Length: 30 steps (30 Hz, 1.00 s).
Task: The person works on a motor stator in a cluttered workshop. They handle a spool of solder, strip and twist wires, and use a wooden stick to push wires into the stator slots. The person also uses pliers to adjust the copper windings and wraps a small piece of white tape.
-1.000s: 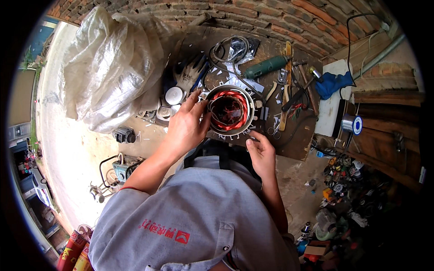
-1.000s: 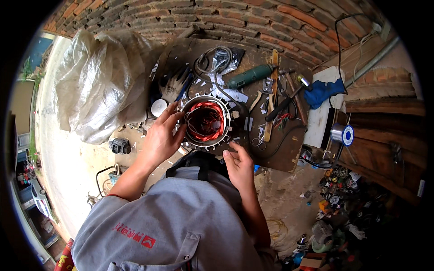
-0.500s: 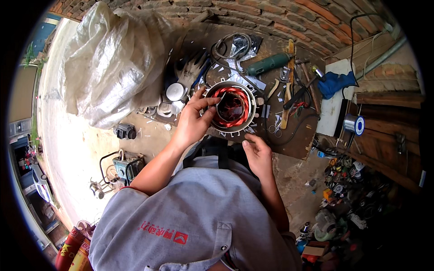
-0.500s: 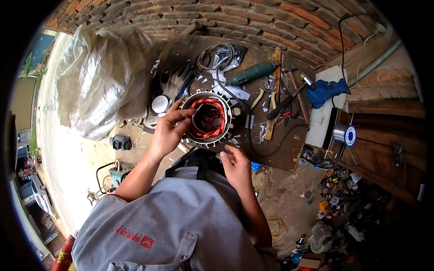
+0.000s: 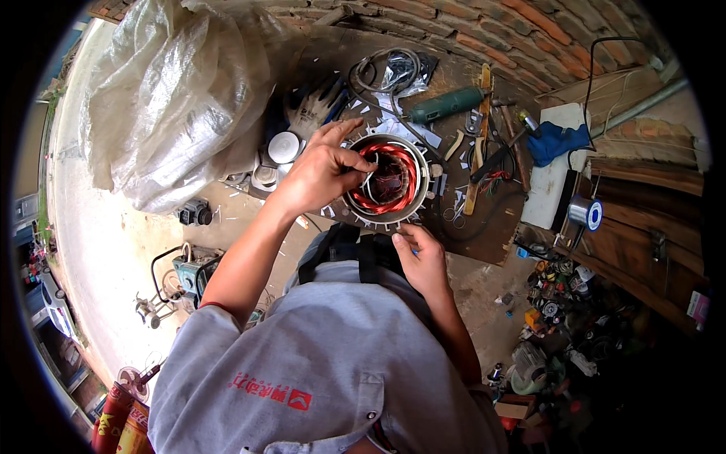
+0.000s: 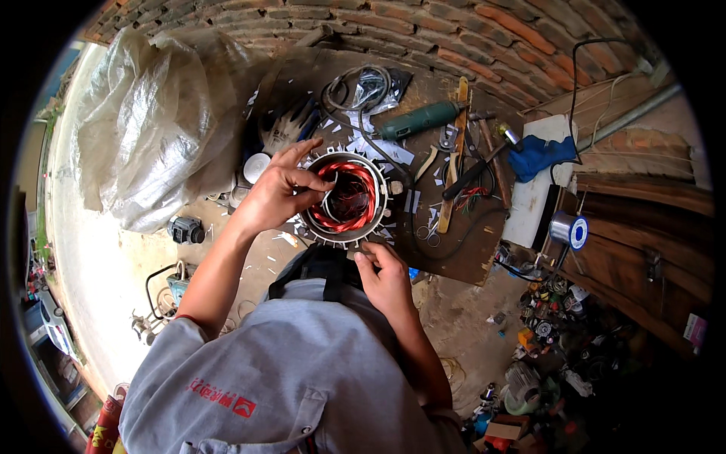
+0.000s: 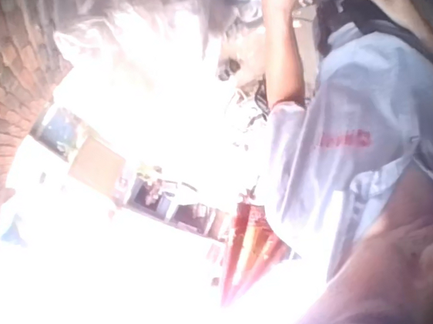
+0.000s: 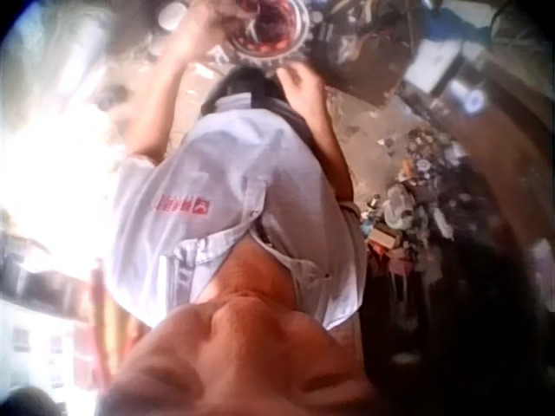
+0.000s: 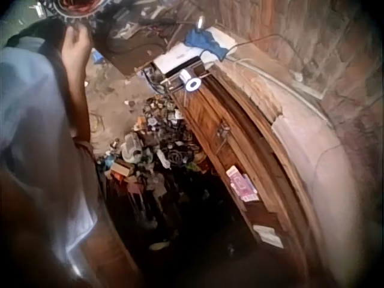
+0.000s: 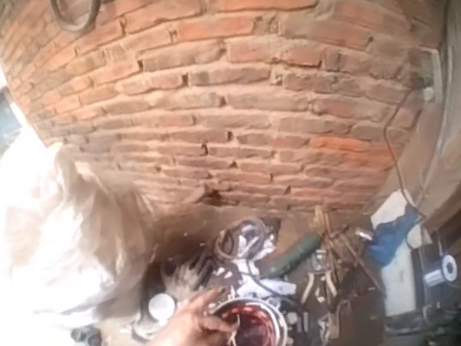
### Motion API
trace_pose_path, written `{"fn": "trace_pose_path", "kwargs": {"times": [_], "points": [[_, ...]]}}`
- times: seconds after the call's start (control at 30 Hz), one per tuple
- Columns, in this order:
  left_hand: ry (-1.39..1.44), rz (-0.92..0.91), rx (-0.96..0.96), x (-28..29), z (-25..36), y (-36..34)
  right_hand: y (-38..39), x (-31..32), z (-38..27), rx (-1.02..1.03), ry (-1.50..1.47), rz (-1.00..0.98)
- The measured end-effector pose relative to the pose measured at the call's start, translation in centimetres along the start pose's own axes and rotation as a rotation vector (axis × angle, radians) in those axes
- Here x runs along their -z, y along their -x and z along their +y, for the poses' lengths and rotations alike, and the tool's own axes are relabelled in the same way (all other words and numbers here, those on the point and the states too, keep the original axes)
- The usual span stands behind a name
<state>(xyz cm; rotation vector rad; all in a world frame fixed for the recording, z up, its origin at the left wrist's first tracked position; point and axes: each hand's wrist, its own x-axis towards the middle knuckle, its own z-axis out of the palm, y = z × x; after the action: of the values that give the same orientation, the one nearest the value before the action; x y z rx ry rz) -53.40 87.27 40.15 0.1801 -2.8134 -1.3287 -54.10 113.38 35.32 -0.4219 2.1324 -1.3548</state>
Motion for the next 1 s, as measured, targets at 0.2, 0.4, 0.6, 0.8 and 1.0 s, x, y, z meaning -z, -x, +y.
{"fn": "trace_pose_path", "kwargs": {"times": [0.2, 0.4, 0.6, 0.8, 1.0], "points": [[0.060, -0.032, 0.022, -0.4, 0.9, -0.7, -0.3, 2.1, 1.9, 0.040, 0.086, 0.042], [0.280, 0.204, 0.180, -0.5, -0.4, 2.7, -4.4, 6.9, 5.8, -0.197, 0.455, 0.543], [0.481, 0.349, 0.262, -0.5, -1.5, 5.2, -7.0, 7.0, 6.1, -0.353, 0.670, 0.445], [0.536, 0.340, 0.274, -0.9, -0.9, 5.1, -5.1, 6.1, 5.0, -0.407, 0.567, 0.364], [0.425, 0.302, 0.237, -1.6, 0.3, 4.2, -0.7, 5.0, 7.1, -0.395, 0.264, 0.279]]}}
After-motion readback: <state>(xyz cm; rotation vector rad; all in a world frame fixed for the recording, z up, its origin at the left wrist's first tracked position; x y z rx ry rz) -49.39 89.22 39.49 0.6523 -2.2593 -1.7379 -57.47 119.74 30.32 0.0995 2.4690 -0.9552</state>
